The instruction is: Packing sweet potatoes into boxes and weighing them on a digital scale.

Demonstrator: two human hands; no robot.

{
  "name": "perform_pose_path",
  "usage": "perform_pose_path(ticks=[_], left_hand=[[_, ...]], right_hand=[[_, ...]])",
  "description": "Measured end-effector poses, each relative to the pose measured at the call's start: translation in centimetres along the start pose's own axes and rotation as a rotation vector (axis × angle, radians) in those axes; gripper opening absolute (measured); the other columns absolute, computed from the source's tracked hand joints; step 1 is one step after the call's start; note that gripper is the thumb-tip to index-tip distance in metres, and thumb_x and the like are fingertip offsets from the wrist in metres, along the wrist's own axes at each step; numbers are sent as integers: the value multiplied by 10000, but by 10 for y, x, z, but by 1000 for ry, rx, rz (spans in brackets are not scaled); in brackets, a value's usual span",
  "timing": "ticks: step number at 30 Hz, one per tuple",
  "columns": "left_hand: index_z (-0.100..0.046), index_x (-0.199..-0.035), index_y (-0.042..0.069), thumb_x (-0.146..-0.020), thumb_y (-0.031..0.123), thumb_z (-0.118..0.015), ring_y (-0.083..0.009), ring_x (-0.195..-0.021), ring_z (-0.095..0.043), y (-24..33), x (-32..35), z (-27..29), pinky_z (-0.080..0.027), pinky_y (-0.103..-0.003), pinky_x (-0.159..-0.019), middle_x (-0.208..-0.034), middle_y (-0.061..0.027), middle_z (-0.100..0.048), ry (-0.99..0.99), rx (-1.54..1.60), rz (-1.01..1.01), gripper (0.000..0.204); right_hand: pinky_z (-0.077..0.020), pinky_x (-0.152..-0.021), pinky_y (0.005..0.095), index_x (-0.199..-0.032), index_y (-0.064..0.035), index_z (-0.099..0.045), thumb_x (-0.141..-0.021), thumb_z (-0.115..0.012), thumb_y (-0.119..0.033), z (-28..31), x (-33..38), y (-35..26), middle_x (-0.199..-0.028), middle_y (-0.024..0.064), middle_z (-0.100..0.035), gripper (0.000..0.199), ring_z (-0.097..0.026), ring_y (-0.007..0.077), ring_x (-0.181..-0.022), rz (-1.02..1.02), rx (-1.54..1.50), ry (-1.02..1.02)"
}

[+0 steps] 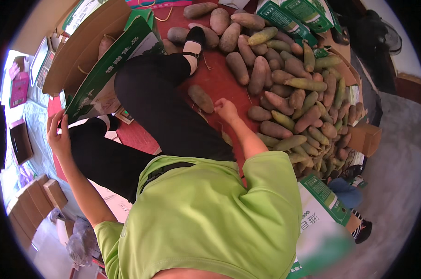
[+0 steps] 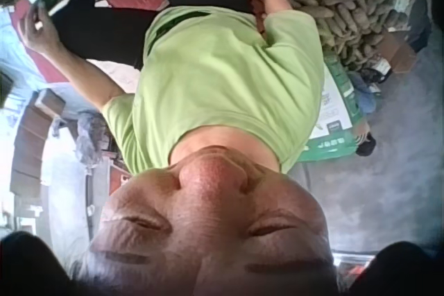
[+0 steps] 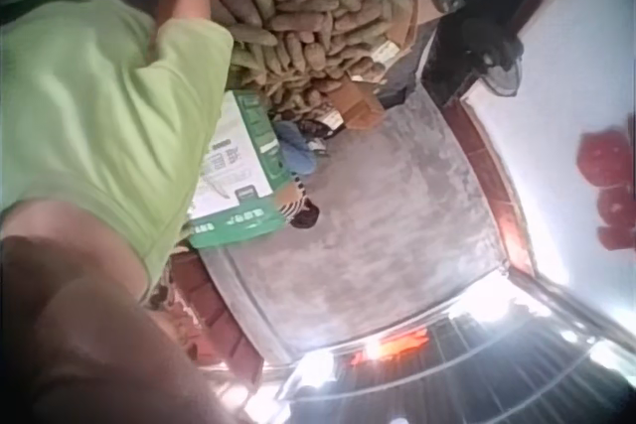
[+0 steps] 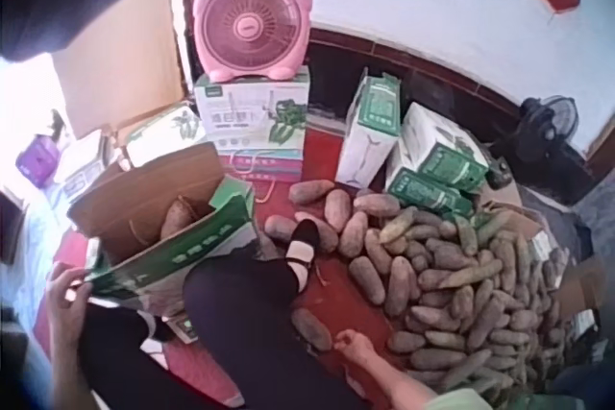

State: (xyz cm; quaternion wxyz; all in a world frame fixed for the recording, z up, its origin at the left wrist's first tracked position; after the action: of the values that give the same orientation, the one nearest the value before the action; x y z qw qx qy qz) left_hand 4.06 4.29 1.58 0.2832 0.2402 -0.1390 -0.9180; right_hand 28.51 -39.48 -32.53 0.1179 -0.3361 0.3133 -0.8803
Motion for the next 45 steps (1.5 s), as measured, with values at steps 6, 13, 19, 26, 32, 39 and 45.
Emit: perform_pose_path(ticks=[6,13,19,26,32,39,45], left_hand=[[-683,-994,29,-851,84,-658,-220,-883,-609,-1,-4,-5,-464,-318,-795,-938,-88,-648,-10,-3,0,156],[-683,-1001,11,-842,69,-661,-217,-880,-613,-5,-2,2,-467,-313,-798,-942,-98,-652,-11,8,30,171],[-690,-946,17,-764,74,-725,-245,-854,-618,11,-9,-1,-478,-325,-761,-888,-106,-641,-5,-66,19,194],[-684,-920,18,-768,120,-730,-264,-824,-613,20,-11,4,-480,-336,-728,-860,-101,-622,2,-58,-6,189],[-691,-884,29,-746,145,-745,-265,-795,-589,15,-11,8,-472,-348,-693,-828,-85,-613,53,-15,-30,188],[-694,-854,58,-711,171,-760,-263,-784,-579,14,-12,9,-453,-368,-726,-814,-63,-608,47,15,-44,194],[-695,-847,70,-711,198,-761,-257,-792,-583,10,-10,13,-446,-368,-724,-819,-52,-611,67,29,-49,198]], right_hand=[[-508,-736,337,-989,-57,-640,-763,-720,-164,-25,1,20,-840,82,-665,262,-650,220,-818,-86,45,-103],[-502,-807,361,-1028,-59,-624,-741,-741,-193,-33,-25,-4,-939,116,-662,338,-643,261,-926,-28,134,-87],[-500,-819,348,-1026,-48,-633,-740,-745,-185,-28,-51,-20,-982,125,-668,337,-642,246,-926,61,208,-34],[-496,-781,268,-1022,-16,-641,-825,-677,-37,56,-93,-145,-920,57,-674,201,-623,125,-838,425,-351,260],[-498,-752,239,-1057,-9,-627,-889,-606,-59,130,-43,-372,-954,36,-656,176,-613,83,-881,793,-503,85],[-478,-825,272,-1072,-8,-631,-834,-640,-147,47,-32,-508,-989,63,-652,275,-612,138,-894,1041,130,-371],[-448,-952,376,-1188,-65,-589,-825,-644,-235,-29,-56,-522,-1209,120,-596,405,-563,305,-1112,1067,670,-393]])
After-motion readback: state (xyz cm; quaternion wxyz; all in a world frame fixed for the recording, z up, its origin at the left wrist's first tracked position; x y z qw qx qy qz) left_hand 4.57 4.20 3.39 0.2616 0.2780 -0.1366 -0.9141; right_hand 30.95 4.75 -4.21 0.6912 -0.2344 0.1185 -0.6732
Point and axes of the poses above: each hand's wrist, its own x-axis away from the middle knuckle, its own z-axis out of the back of the hand, y = z × x, the point moved 6 cm from there along -x, towards the middle knuckle
